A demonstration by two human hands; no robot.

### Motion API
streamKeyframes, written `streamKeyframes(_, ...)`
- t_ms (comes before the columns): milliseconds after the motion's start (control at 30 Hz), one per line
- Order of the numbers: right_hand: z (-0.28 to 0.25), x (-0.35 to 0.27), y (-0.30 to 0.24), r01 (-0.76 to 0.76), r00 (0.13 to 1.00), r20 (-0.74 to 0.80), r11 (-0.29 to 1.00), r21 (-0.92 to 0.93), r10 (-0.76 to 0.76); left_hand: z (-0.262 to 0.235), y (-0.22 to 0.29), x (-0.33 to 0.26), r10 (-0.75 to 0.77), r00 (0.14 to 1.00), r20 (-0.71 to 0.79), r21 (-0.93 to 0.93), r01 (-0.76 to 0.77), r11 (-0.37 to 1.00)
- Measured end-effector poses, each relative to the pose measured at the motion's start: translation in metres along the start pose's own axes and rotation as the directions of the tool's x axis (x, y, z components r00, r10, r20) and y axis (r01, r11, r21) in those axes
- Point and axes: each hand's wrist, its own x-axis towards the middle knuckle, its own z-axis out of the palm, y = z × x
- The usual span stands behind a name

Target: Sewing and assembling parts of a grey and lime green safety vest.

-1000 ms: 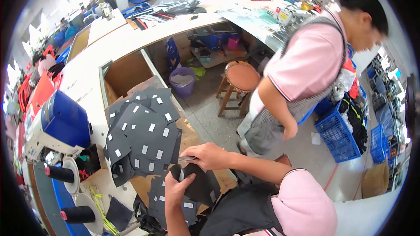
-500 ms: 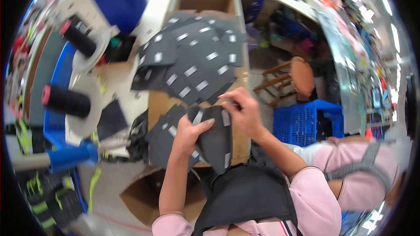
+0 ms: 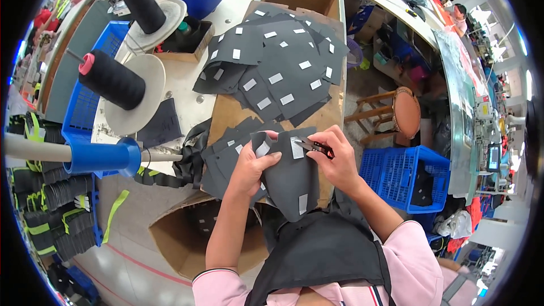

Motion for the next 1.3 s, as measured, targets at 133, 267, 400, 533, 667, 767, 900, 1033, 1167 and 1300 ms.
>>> streamKeyframes(133,0.006,0.006,0.001,0.18,0.984,0.046,0.969,-0.171,-0.175,-0.001,0.0,-0.01,0.037,0.999,-0.022,-0.014,-0.037,0.999)
streamKeyframes(267,0.007,0.01,0.004,0.348,0.938,0.102,0.89,-0.296,-0.332,-0.003,-0.006,-0.016,0.077,0.995,-0.07,0.0,-0.077,0.997)
streamKeyframes(400,0.005,0.013,0.003,0.315,0.949,0.076,0.927,-0.202,-0.306,0.0,-0.01,-0.019,0.06,0.994,-0.096,0.042,-0.056,0.998)
streamKeyframes(533,0.002,0.018,0.011,0.321,0.941,0.175,0.929,-0.184,-0.29,0.007,-0.015,-0.02,0.165,0.979,-0.12,0.198,-0.14,0.97)
streamKeyframes(667,-0.006,0.023,0.03,0.378,0.919,0.171,0.918,-0.122,-0.355,0.021,-0.019,-0.015,0.201,0.961,-0.19,0.25,-0.151,0.956)
streamKeyframes(767,-0.015,0.034,0.052,0.376,0.913,0.171,0.927,0.01,-0.372,0.038,-0.027,-0.008,0.191,0.941,-0.278,0.262,-0.117,0.958)
streamKeyframes(900,-0.027,0.044,0.08,0.355,0.914,0.16,0.926,0.128,-0.372,0.064,-0.044,0.005,0.175,0.916,-0.36,0.179,-0.116,0.977)
streamKeyframes(1033,-0.047,0.045,0.108,0.361,0.881,0.237,0.906,0.222,-0.409,0.097,-0.059,0.013,0.191,0.87,-0.455,0.181,-0.119,0.976)
streamKeyframes(1167,-0.061,0.046,0.124,0.314,0.91,0.191,0.911,0.266,-0.369,0.121,-0.071,0.014,0.182,0.84,-0.512,0.193,-0.095,0.977)
streamKeyframes(1300,-0.079,0.039,0.131,0.294,0.891,0.237,0.89,0.348,-0.387,0.146,-0.074,0.009,0.216,0.81,-0.545,0.194,-0.129,0.973)
